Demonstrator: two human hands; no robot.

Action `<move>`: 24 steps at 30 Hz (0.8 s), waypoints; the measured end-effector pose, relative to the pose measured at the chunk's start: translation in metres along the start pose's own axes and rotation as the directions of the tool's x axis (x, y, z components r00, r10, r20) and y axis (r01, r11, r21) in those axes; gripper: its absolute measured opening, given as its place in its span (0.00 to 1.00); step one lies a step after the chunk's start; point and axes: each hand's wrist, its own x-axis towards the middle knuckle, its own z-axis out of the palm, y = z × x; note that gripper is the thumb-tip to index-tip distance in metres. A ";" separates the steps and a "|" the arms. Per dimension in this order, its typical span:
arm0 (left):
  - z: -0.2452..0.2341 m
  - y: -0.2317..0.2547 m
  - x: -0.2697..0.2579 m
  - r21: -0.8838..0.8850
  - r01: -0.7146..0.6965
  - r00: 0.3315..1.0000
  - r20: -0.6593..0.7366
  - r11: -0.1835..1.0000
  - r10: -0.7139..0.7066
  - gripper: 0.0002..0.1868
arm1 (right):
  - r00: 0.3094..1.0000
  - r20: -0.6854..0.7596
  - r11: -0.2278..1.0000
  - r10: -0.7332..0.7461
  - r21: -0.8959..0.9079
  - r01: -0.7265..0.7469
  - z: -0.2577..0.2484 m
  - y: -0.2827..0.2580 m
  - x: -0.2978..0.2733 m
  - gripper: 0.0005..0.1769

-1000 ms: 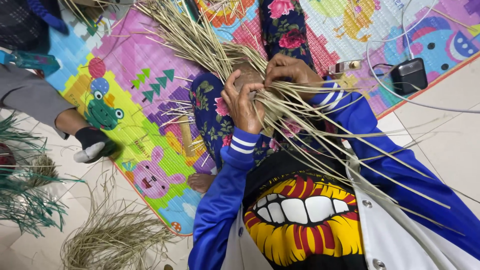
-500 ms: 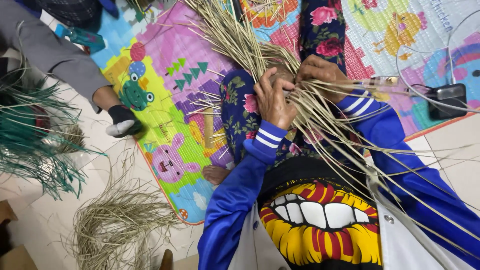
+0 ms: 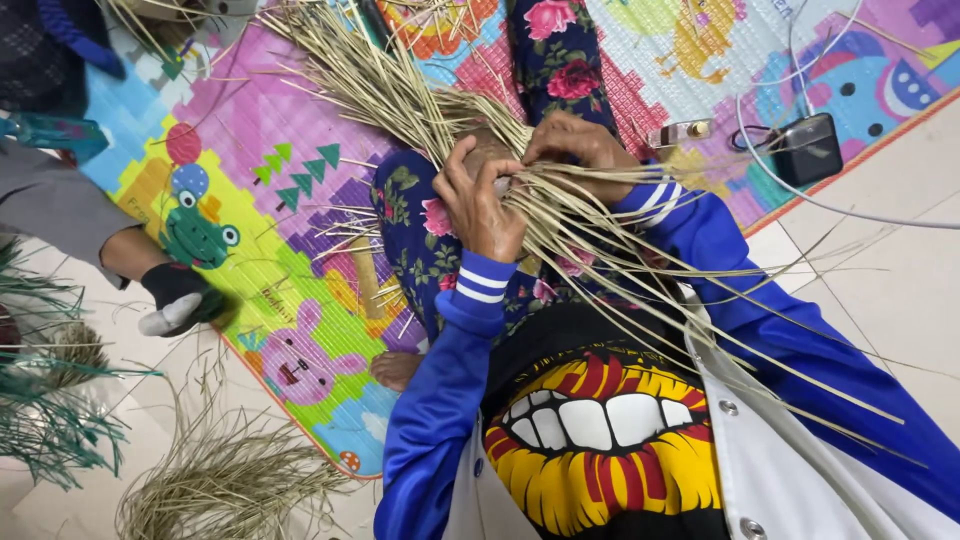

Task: Weaving and braiding dried straw strands to create a craft item

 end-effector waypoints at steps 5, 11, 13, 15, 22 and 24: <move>0.007 -0.013 -0.004 -0.031 -0.021 1.000 -0.018 0.999 0.020 0.10 | 0.999 0.026 1.000 -0.019 -0.011 0.019 -0.002 -0.006 0.000 0.08; 0.002 -0.005 0.004 -0.010 0.015 0.999 0.038 1.000 -0.015 0.13 | 0.999 0.048 0.999 -0.023 -0.044 0.025 -0.005 -0.017 -0.006 0.06; 0.005 -0.008 0.004 0.000 0.028 0.998 0.059 1.000 -0.028 0.13 | 0.999 0.040 0.999 -0.036 -0.030 0.037 -0.004 -0.007 -0.005 0.07; 0.007 -0.011 0.005 0.010 0.039 0.996 0.078 0.999 -0.040 0.13 | 0.998 0.031 0.999 -0.050 -0.016 0.050 0.002 0.022 0.000 0.08; -0.007 0.006 0.009 0.023 -0.007 0.993 0.118 1.000 0.005 0.22 | 0.997 0.011 0.993 -0.080 -0.088 0.081 -0.005 0.001 0.034 0.09; -0.006 0.005 0.010 0.030 -0.012 0.994 0.113 0.999 0.009 0.23 | 0.998 0.005 0.995 -0.065 -0.075 0.065 -0.017 -0.003 0.031 0.14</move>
